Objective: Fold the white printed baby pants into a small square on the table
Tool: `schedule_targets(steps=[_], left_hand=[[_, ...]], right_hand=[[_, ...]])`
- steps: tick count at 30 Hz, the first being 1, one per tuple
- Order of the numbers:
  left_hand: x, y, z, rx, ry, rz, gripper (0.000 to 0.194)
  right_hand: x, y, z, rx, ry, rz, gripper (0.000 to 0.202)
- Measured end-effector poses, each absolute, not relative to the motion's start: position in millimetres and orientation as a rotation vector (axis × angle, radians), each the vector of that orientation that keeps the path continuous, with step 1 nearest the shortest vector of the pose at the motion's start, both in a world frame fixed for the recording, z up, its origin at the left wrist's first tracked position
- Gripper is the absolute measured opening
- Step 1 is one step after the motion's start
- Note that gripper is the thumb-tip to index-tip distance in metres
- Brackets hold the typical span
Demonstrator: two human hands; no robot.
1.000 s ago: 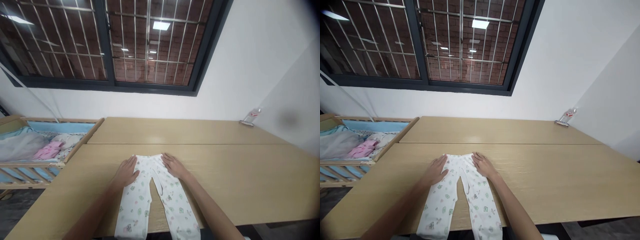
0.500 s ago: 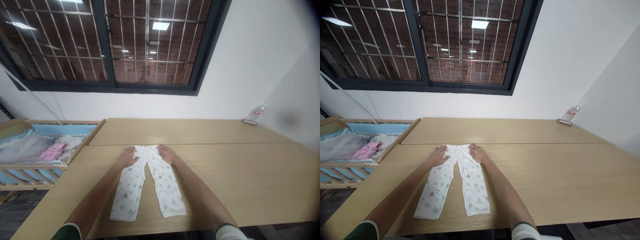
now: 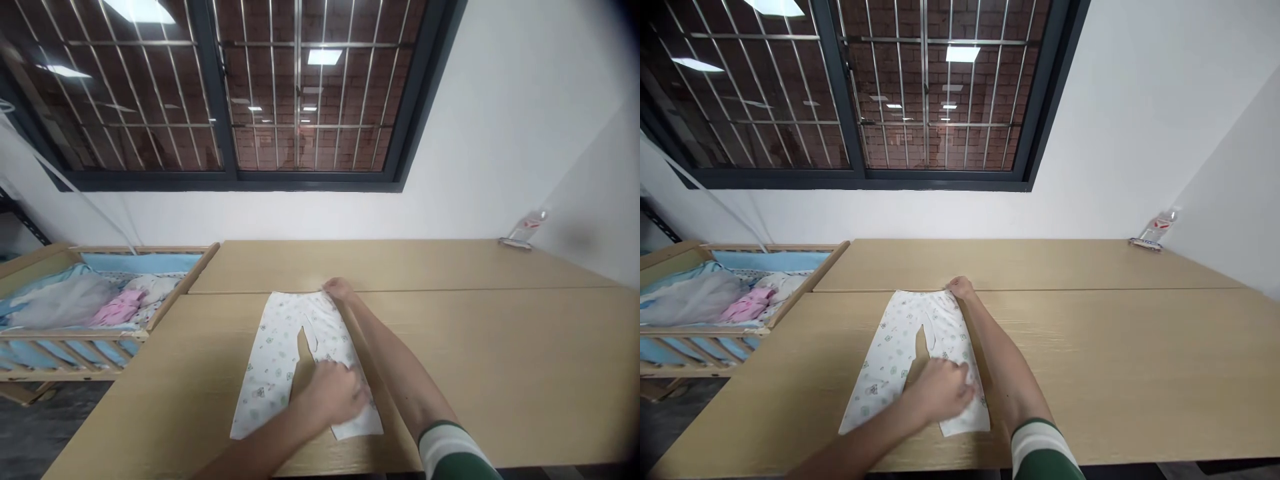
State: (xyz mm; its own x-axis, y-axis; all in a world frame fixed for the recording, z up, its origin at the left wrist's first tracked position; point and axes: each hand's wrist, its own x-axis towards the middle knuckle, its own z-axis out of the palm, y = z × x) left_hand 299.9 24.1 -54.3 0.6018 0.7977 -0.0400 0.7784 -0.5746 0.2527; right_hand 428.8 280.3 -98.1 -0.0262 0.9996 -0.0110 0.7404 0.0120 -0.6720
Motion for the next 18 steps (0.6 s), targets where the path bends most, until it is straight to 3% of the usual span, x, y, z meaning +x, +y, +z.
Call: schedule_targets(steps=[4,10,18], left_hand=[[339,-10,-71,2.443,1.239,-0.126,0.037],[351,-13,-99,2.413,1.192,-0.119,0.029],[335,-16,-79,2.378,1.212,-0.043,0.031]], right_hand=[[429,283,-96,-1.844,-1.846,0.745,0.011],[429,283,-97,-1.922,-1.867,0.706,0.011],[423,279,-88,-1.93,-1.939,0.712,0.006]])
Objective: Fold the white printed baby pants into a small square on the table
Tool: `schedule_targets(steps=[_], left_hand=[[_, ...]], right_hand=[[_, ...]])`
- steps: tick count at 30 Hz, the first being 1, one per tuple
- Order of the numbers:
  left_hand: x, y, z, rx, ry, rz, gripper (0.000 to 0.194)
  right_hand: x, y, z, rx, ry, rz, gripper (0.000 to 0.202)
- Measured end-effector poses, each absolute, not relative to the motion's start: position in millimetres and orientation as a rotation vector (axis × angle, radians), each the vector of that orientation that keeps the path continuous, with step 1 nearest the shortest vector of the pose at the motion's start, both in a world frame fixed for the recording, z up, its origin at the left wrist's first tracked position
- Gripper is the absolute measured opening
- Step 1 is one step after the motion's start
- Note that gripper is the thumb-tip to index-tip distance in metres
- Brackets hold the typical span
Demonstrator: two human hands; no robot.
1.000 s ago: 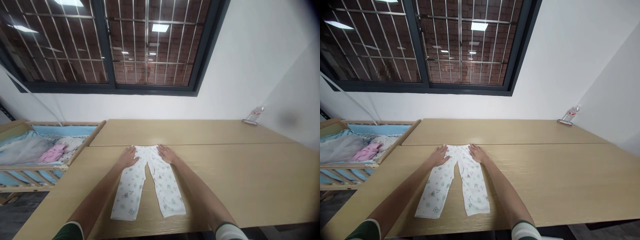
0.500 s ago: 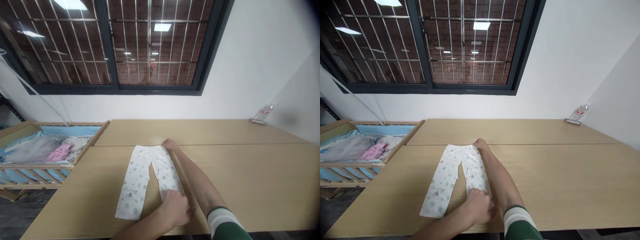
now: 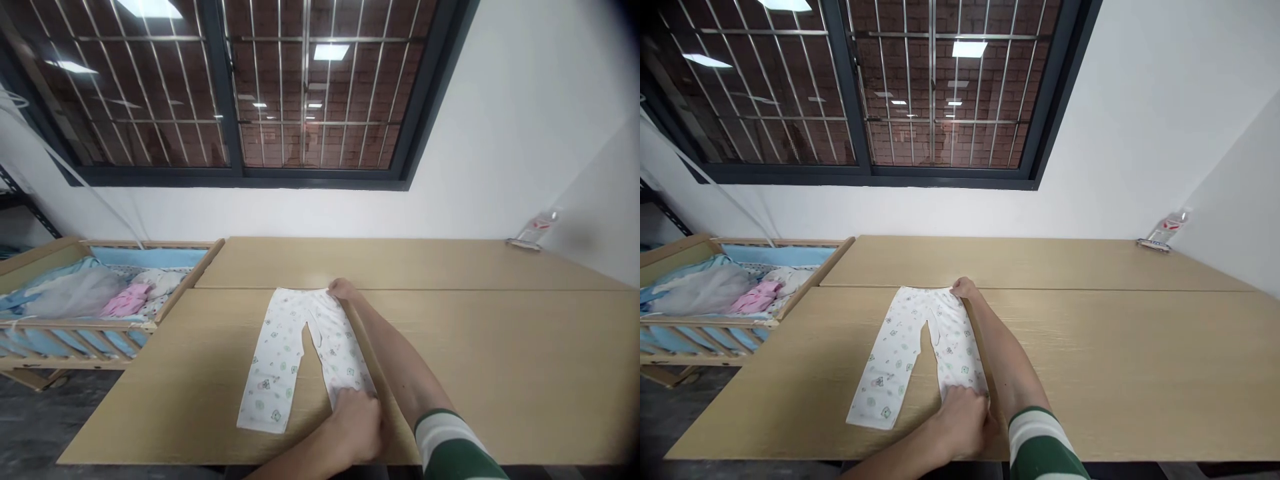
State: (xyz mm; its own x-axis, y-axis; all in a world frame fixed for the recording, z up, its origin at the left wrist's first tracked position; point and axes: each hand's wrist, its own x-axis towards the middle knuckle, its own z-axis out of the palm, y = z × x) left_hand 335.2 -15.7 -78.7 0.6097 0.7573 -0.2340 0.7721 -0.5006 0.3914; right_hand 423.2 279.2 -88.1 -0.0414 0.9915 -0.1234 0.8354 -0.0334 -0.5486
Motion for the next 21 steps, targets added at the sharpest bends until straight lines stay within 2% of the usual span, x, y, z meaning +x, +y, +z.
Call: schedule_targets(steps=[5,11,18,21], left_hand=[[332,-17,-82,2.338,1.217,-0.015,0.038],[310,-26,-76,2.149,1.295,0.206,0.04],[237,-58,-73,1.49,1.198,0.81,0.046],[207,-72,-80,1.322,1.2,0.943,0.046]], right_hand=[[418,271,-82,-1.952,-1.931,0.708,0.011],[411,266,-67,-1.934,-1.898,0.745,0.009],[372,272,-42,-1.799,-1.884,0.841,0.006],[341,273,-41,-1.734,-1.88,0.852,0.007]])
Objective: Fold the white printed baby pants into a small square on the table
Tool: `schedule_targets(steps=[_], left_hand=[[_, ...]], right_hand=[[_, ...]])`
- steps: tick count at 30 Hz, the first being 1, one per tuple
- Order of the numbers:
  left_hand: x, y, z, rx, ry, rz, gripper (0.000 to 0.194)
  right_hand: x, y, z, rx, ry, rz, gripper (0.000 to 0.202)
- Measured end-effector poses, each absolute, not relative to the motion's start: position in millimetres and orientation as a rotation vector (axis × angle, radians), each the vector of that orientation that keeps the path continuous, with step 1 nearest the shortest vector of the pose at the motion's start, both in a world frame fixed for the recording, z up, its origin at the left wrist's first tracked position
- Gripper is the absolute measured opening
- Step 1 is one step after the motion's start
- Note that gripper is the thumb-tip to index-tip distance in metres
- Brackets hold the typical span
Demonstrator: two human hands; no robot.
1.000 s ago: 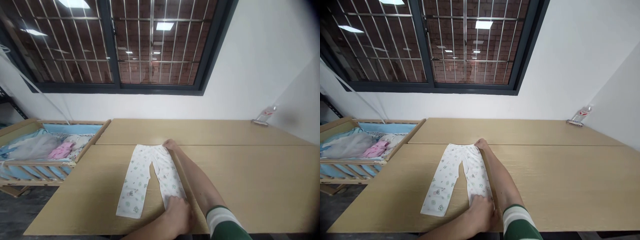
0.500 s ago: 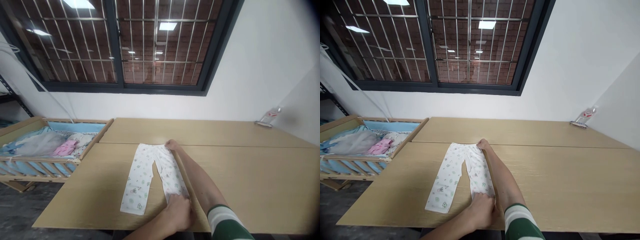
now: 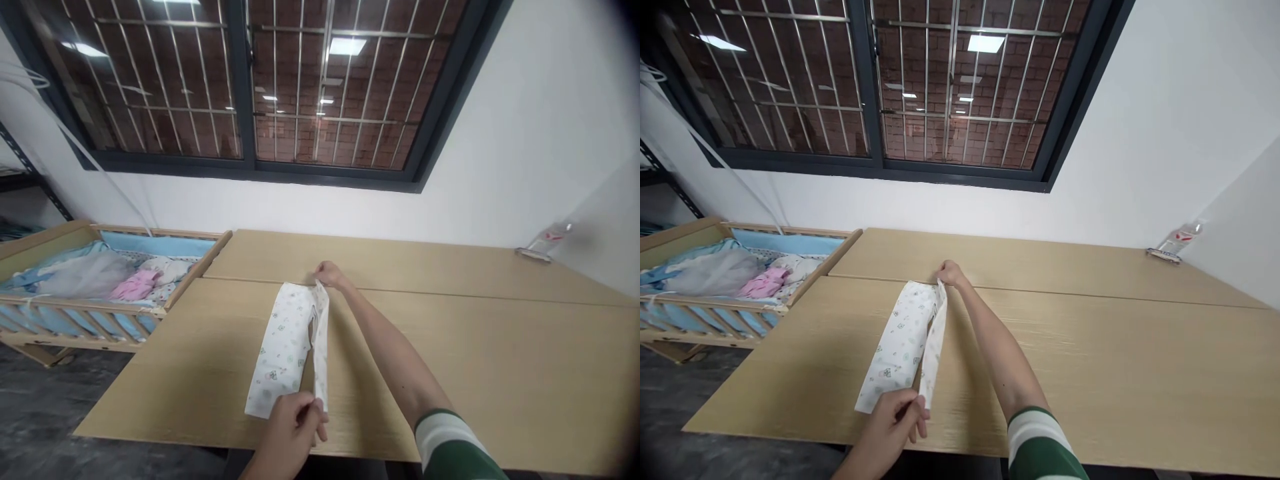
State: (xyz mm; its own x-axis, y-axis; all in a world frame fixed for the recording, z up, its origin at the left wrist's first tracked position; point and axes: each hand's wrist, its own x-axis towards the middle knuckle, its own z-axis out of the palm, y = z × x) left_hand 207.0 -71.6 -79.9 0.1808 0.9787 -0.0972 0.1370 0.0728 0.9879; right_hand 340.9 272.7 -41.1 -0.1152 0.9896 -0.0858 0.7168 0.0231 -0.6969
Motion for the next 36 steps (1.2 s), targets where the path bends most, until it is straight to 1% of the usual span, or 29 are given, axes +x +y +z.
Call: schedule_targets(steps=[6,10,15,18,21,23,24,26,28,29,30,33,35,36], left_hand=[[160,-86,-101,1.28,1.346,0.967,0.052],[134,-88,-119,1.351,1.519,0.908,0.051],[112,-88,-128,1.622,1.949,0.614,0.044],[108,-87,-124,1.708,2.105,0.368,0.037],[109,-86,-120,1.711,2.225,0.165,0.036],[109,-88,-121,1.758,2.328,0.179,0.037],[109,-89,-122,1.839,2.376,0.257,0.037],[111,-92,-125,2.127,2.383,0.536,0.032],[115,-95,-131,2.449,2.248,0.848,0.024],[119,-97,-134,2.56,2.177,0.959,0.025],[124,-99,-138,2.642,2.127,1.032,0.031],[139,-105,-156,2.743,2.167,1.036,0.05],[147,-109,-173,2.751,2.253,0.967,0.054],[149,-112,-182,2.757,2.286,0.938,0.053]], right_hand=[[273,273,-56,-1.678,-1.836,0.78,0.016],[243,269,-71,-1.71,-1.835,0.73,0.015],[228,264,-85,-1.787,-1.855,0.663,0.012],[225,262,-90,-1.826,-1.869,0.639,0.013],[225,258,-90,-1.835,-1.898,0.624,0.016],[226,255,-86,-1.806,-1.936,0.602,0.021],[227,252,-83,-1.772,-1.966,0.583,0.023],[229,241,-76,-1.682,-2.037,0.544,0.025],[232,221,-68,-1.518,-2.161,0.515,0.028],[234,207,-66,-1.385,-2.258,0.508,0.031],[236,190,-64,-1.212,-2.372,0.502,0.036],[244,129,-64,-0.577,-2.691,0.493,0.052],[250,88,-69,-0.304,-2.814,0.479,0.058],[254,71,-72,-0.218,-2.851,0.466,0.058]])
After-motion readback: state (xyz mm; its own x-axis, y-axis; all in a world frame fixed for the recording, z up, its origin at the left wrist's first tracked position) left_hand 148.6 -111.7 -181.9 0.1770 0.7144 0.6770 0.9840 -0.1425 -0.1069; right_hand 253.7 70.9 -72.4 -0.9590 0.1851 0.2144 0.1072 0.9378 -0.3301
